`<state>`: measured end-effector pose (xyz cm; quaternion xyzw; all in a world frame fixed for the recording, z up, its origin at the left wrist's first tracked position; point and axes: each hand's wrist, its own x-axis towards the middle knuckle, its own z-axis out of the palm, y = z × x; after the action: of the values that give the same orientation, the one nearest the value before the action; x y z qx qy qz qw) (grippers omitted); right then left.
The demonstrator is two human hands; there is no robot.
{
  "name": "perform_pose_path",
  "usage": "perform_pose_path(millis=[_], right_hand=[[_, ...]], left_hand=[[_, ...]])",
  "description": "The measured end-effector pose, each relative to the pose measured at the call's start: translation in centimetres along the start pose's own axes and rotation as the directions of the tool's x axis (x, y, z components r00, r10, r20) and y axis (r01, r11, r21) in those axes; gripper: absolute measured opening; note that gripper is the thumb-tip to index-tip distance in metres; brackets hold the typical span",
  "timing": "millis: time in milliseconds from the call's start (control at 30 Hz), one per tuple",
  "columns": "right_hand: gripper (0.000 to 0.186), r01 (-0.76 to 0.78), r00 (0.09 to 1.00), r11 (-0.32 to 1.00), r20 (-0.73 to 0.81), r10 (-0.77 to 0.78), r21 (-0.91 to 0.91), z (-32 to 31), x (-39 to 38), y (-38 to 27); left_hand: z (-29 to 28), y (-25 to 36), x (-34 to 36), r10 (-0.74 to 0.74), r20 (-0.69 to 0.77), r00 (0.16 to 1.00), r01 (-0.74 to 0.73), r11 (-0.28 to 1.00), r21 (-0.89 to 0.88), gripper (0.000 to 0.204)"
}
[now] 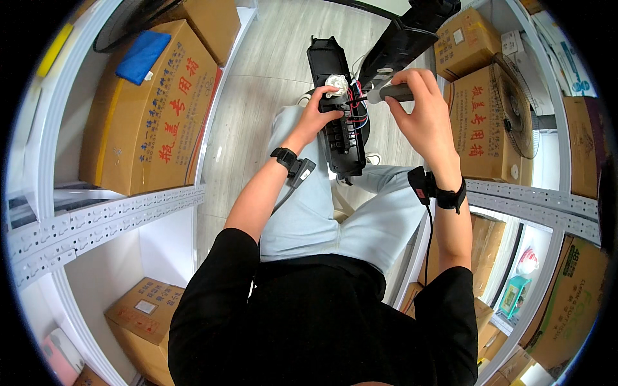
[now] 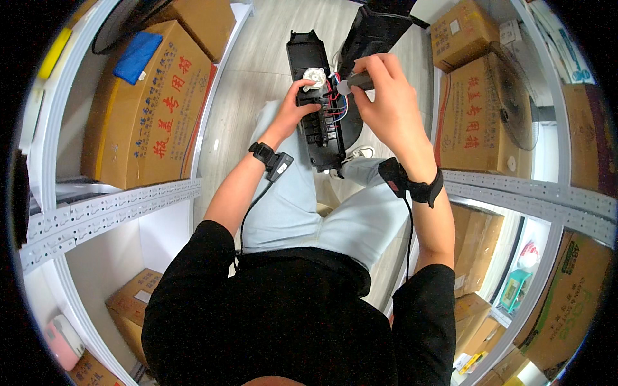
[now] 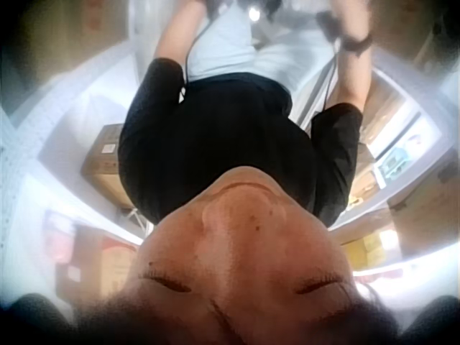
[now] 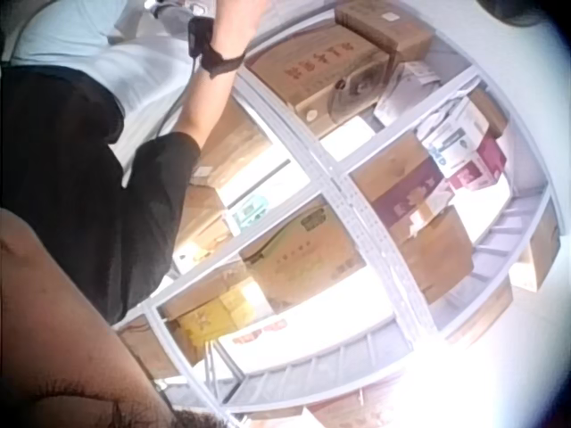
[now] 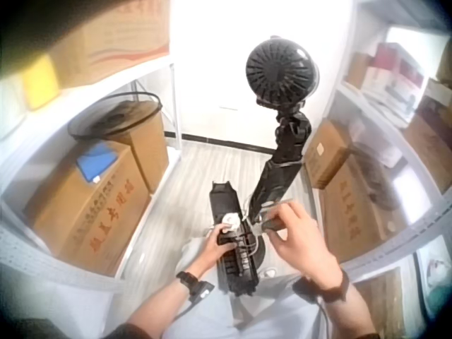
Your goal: The person disassembles a standing fan by removing the control panel and motor housing, then uses a screwdriver to adjust internal components and reassemble the unit.
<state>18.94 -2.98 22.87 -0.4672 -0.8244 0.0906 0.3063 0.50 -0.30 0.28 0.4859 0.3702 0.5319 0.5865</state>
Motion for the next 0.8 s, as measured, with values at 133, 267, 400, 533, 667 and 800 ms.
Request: perform_pose_path(millis=[133, 267, 400, 533, 667, 800], right_hand=[[0.029, -0.003, 0.998, 1.0, -0.066, 0.003, 0.009, -0.2, -0.1, 0.4], [0.028, -0.066, 0.995, 0.997, -0.073, 0.069, 0.04, -0.2, -0.4, 0.6], [0.027, -0.088, 0.992, 0.995, -0.092, 0.092, 0.042, 0.1, -0.4, 0.9], [0.031, -0.117, 0.988, 0.991, -0.093, 0.122, 0.063, 0.3, -0.4, 1.2], [0.038, -0.181, 0.958, 0.967, -0.191, 0.215, 0.179, 0.9, -0.6, 1.7], [0.039, -0.254, 0.887, 0.865, -0.252, 0.387, 0.434, 1.6, -1.0, 2.7]], left_hand=[[0.1, 0.1, 0.0, -0.003, 0.008, 1.0, 0.003, 1.0, 0.002, 0.041], [0.3, 0.7, -0.2, 0.035, 0.004, 0.999, -0.036, 0.998, 0.048, 0.029], [0.2, 0.5, -0.2, 0.042, 0.013, 0.999, -0.042, 0.998, 0.055, 0.021], [0.1, 0.3, -0.3, 0.018, 0.002, 1.0, -0.018, 1.0, 0.016, 0.016], [-0.1, -0.2, -0.2, -0.009, 0.001, 1.0, 0.009, 1.0, -0.007, 0.015], [0.0, -0.3, -0.2, 0.025, 0.011, 1.0, -0.026, 1.0, 0.012, 0.016]])
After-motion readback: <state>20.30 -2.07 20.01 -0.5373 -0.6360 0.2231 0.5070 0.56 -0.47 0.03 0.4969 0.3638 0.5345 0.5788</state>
